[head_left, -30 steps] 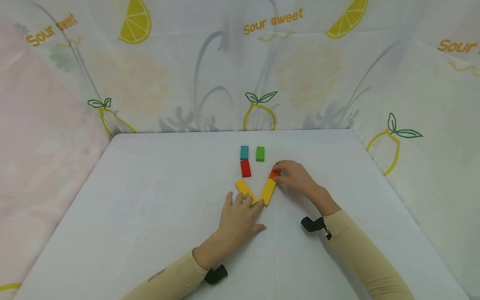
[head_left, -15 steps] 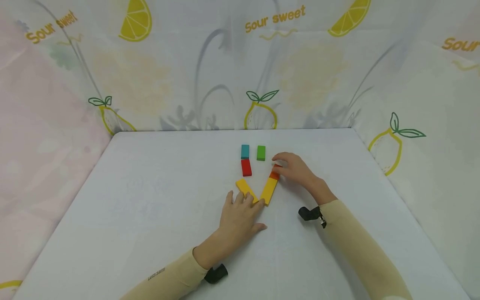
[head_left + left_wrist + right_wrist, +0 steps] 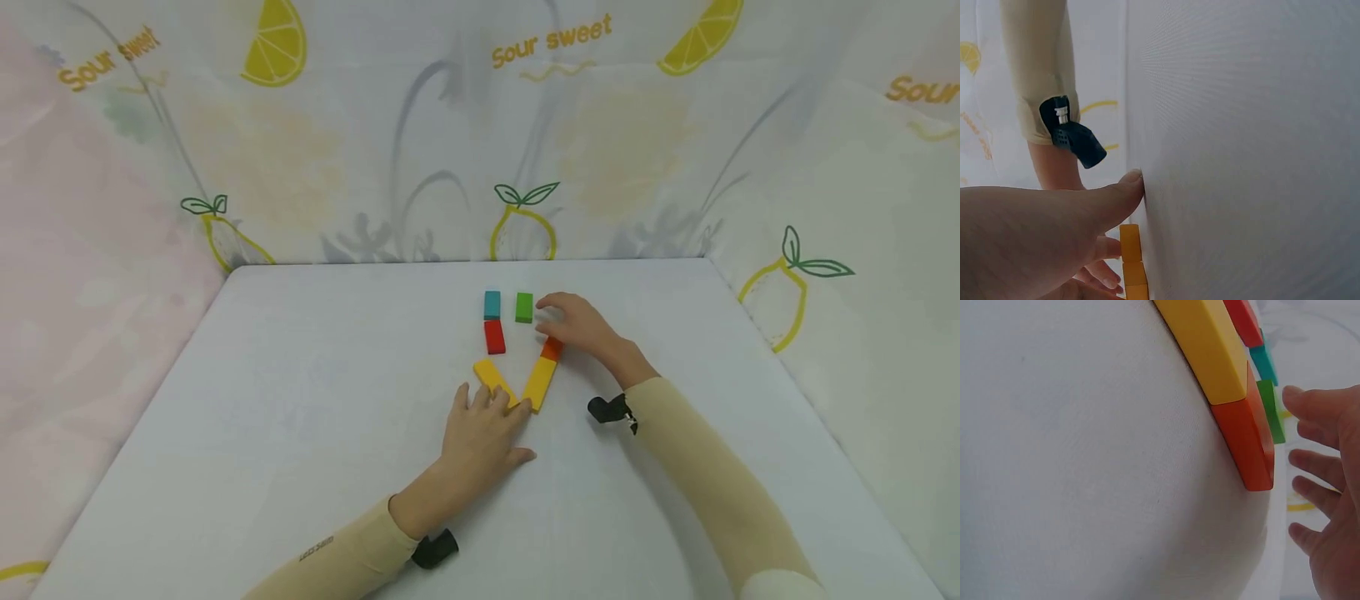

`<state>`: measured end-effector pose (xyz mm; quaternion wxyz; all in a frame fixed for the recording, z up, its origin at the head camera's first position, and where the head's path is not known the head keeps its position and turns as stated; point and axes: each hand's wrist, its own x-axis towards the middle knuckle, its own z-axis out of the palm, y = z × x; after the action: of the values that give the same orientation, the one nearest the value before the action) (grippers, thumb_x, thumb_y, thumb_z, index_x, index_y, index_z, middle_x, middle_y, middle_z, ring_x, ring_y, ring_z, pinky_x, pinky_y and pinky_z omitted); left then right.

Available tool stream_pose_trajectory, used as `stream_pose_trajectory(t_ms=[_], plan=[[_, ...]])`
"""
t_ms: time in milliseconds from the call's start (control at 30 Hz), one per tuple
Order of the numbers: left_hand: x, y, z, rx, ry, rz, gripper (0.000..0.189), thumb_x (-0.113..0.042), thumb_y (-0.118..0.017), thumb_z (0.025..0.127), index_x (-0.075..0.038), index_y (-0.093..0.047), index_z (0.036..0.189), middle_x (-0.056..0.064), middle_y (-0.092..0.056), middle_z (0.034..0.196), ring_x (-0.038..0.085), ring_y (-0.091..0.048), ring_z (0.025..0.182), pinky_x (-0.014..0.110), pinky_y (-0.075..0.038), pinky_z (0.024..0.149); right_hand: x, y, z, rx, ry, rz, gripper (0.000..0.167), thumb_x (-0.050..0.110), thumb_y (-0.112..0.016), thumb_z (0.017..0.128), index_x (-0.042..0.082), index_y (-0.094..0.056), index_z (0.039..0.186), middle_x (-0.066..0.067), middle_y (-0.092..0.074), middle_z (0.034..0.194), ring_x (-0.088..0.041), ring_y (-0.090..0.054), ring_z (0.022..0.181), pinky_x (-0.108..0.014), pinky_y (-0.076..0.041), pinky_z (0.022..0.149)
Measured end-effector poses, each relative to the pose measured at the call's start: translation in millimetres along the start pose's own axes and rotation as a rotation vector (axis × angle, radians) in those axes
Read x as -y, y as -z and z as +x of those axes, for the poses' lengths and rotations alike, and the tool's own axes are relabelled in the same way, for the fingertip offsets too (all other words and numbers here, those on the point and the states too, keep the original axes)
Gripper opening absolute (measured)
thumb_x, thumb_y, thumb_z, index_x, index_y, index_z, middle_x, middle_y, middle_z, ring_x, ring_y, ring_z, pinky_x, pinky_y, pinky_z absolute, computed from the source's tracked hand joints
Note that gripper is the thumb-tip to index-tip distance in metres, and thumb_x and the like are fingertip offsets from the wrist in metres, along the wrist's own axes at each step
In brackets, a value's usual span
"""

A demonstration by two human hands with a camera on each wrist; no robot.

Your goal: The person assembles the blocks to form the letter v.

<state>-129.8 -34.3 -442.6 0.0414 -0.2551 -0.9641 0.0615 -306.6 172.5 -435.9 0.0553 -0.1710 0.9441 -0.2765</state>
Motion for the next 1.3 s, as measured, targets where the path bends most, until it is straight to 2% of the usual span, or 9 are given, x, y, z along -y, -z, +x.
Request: stream_pose_trajectory(t_ms=[167,633,967,1300], plan=[[-1.6,-1.3,1.1,0.012,0.001,-0.009,0.069,-0.07,-0.058,0.086,-0.033,-0.051,0.143,0.005,-0.06,0.136,0.03,-0.052,0.128,0.057,-0.036,0.111,3,0,6.0,0.026,-0.037,-0.011,0.042,0.028,-0.064,0.094,0.012,-0.059,0.132,-0.012,-0.052,0.147,-0.032,-0.043,0.14,-0.05,-0.032,0.119],[-0.9,-1.0,-0.2,0.023,0.005,-0.036,0.069,-0.07,-0.059,0.085,-0.033,-0.05,0.144,0.006,-0.06,0.137,0.03,-0.051,0.128,0.058,-0.036,0.111,15,-1,16.8,0.043,-0.074,-0.025,0.043,0.029,-0.063,0.094,0.014,-0.057,0.134,-0.008,-0.048,0.151,-0.029,-0.039,0.141,-0.049,-0.032,0.119],[-1.0,-0.9,-0.4,0.007,0.004,-0.02,0.069,-0.071,-0.059,0.085,-0.033,-0.052,0.142,0.005,-0.061,0.133,0.029,-0.052,0.125,0.057,-0.037,0.11,20,2,23.3,0.045,-0.03,-0.09,0.042,0.026,-0.066,0.093,0.01,-0.059,0.131,-0.011,-0.048,0.151,-0.029,-0.041,0.141,-0.046,-0.031,0.12],[-1.9,0.1,-1.5,0.013,0.006,-0.017,0.069,-0.071,-0.059,0.084,-0.034,-0.053,0.142,0.005,-0.061,0.133,0.029,-0.052,0.125,0.057,-0.037,0.11,22,0,28.1,0.08,-0.084,-0.068,0.041,0.025,-0.067,0.093,0.011,-0.059,0.131,-0.008,-0.053,0.146,-0.028,-0.046,0.132,-0.046,-0.034,0.119]])
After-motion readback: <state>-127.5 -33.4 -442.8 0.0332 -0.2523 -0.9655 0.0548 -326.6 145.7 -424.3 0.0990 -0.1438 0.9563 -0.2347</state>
